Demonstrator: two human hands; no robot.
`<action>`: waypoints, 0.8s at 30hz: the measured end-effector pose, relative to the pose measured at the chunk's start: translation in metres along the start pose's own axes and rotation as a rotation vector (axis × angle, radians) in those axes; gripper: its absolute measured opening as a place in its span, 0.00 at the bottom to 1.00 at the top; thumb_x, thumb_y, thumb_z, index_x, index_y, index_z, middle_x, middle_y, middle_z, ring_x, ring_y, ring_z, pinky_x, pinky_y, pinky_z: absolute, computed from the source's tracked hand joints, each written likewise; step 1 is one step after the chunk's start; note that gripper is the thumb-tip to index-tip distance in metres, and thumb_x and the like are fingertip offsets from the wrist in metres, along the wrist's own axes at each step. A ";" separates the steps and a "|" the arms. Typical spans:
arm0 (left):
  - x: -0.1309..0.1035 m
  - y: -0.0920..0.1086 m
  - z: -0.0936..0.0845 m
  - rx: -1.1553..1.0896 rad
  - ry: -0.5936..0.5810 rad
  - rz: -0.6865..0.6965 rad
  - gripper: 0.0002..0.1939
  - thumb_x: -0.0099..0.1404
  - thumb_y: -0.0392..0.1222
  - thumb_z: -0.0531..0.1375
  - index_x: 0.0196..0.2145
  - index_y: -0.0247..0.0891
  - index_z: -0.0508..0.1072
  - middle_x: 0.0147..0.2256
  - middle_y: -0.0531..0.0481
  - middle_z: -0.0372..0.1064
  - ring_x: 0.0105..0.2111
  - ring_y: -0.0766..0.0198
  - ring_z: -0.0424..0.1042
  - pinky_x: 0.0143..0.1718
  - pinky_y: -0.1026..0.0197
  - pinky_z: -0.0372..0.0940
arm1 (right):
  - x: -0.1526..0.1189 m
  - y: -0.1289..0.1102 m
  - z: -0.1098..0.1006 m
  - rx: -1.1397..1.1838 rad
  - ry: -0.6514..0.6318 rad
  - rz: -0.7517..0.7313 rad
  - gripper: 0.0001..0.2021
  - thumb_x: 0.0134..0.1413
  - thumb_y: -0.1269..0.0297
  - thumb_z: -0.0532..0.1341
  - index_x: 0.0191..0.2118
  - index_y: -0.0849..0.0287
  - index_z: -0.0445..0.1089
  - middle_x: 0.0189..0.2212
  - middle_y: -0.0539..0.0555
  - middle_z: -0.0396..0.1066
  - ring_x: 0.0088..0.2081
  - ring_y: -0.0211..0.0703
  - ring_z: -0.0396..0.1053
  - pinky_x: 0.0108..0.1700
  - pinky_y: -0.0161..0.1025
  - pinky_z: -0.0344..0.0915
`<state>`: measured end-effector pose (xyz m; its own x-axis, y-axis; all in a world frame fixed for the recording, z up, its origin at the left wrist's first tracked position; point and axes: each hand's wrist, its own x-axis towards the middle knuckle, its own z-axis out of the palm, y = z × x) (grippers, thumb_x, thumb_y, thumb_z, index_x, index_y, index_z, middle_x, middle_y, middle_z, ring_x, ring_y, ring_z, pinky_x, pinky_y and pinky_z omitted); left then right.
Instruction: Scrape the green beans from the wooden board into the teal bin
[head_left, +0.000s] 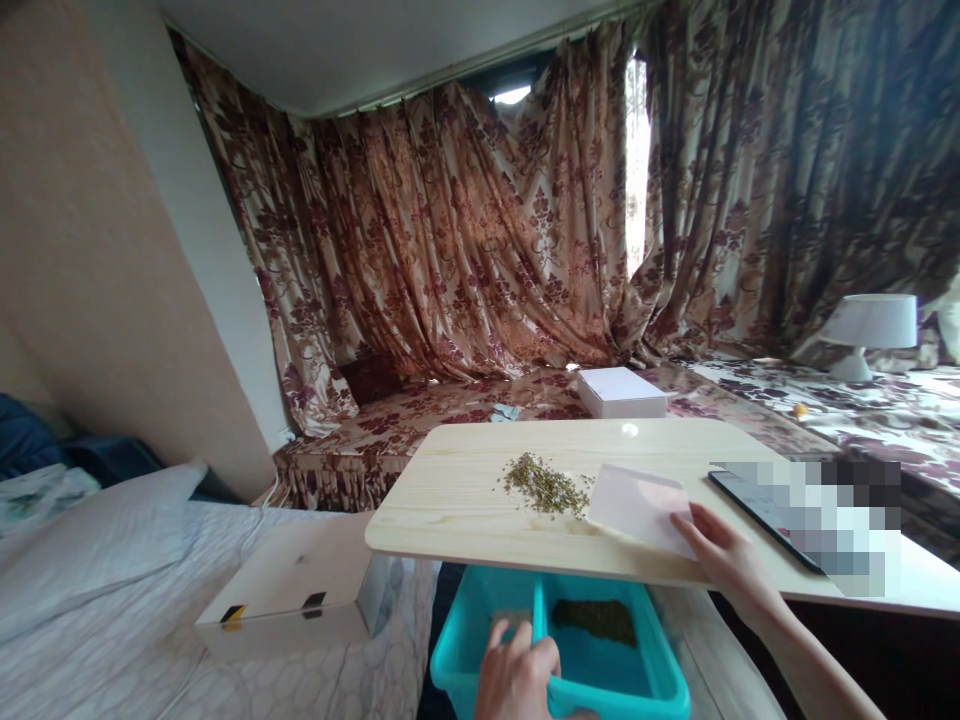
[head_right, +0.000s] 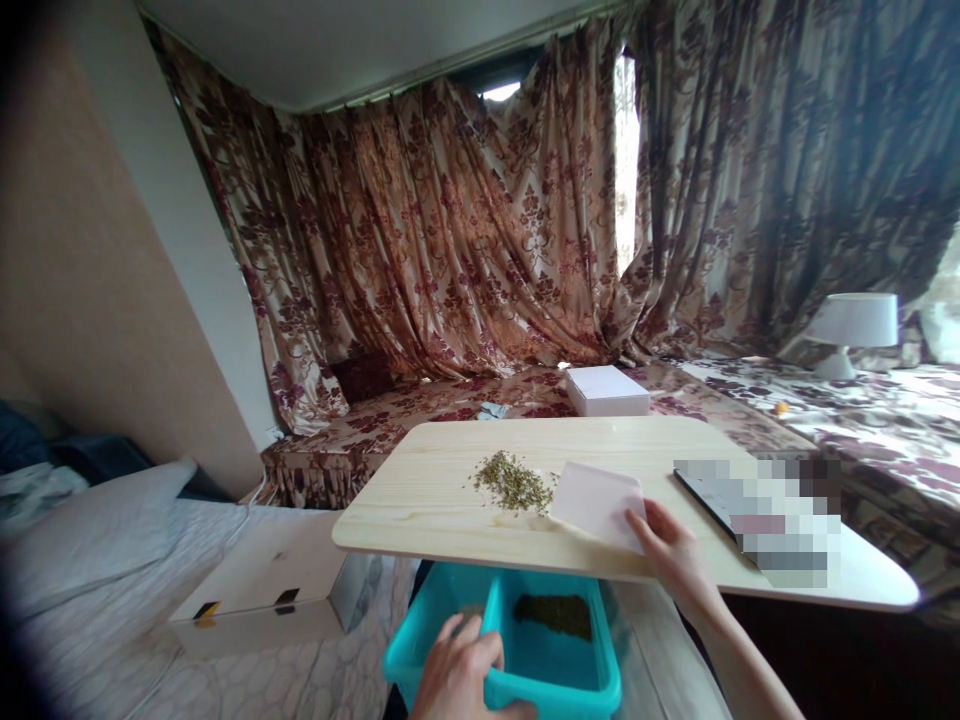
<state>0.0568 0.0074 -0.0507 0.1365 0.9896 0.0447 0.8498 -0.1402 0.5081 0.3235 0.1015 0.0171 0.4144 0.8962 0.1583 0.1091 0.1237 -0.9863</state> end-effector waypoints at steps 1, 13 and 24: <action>0.000 0.000 0.000 -0.002 -0.002 0.001 0.18 0.43 0.51 0.73 0.28 0.43 0.73 0.34 0.52 0.68 0.43 0.54 0.69 0.59 0.52 0.52 | 0.001 0.001 0.000 0.002 -0.001 -0.007 0.12 0.32 0.55 0.66 0.27 0.54 0.74 0.30 0.55 0.81 0.43 0.60 0.77 0.44 0.44 0.73; -0.001 0.002 -0.002 -0.008 0.004 0.004 0.18 0.43 0.53 0.73 0.28 0.43 0.74 0.34 0.52 0.69 0.43 0.53 0.69 0.59 0.50 0.53 | 0.001 0.003 -0.001 -0.018 -0.003 -0.022 0.12 0.32 0.55 0.65 0.27 0.54 0.74 0.29 0.56 0.80 0.41 0.59 0.77 0.42 0.44 0.73; 0.001 -0.002 0.000 -0.011 -0.015 0.004 0.19 0.42 0.54 0.73 0.28 0.43 0.74 0.35 0.51 0.69 0.45 0.52 0.69 0.60 0.51 0.52 | 0.009 0.017 -0.003 -0.087 -0.003 -0.053 0.14 0.33 0.52 0.65 0.28 0.55 0.76 0.30 0.56 0.80 0.40 0.58 0.77 0.40 0.43 0.72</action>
<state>0.0554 0.0086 -0.0519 0.1476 0.9884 0.0344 0.8435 -0.1440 0.5175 0.3320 0.1103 0.0022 0.4033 0.8907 0.2100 0.2090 0.1337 -0.9687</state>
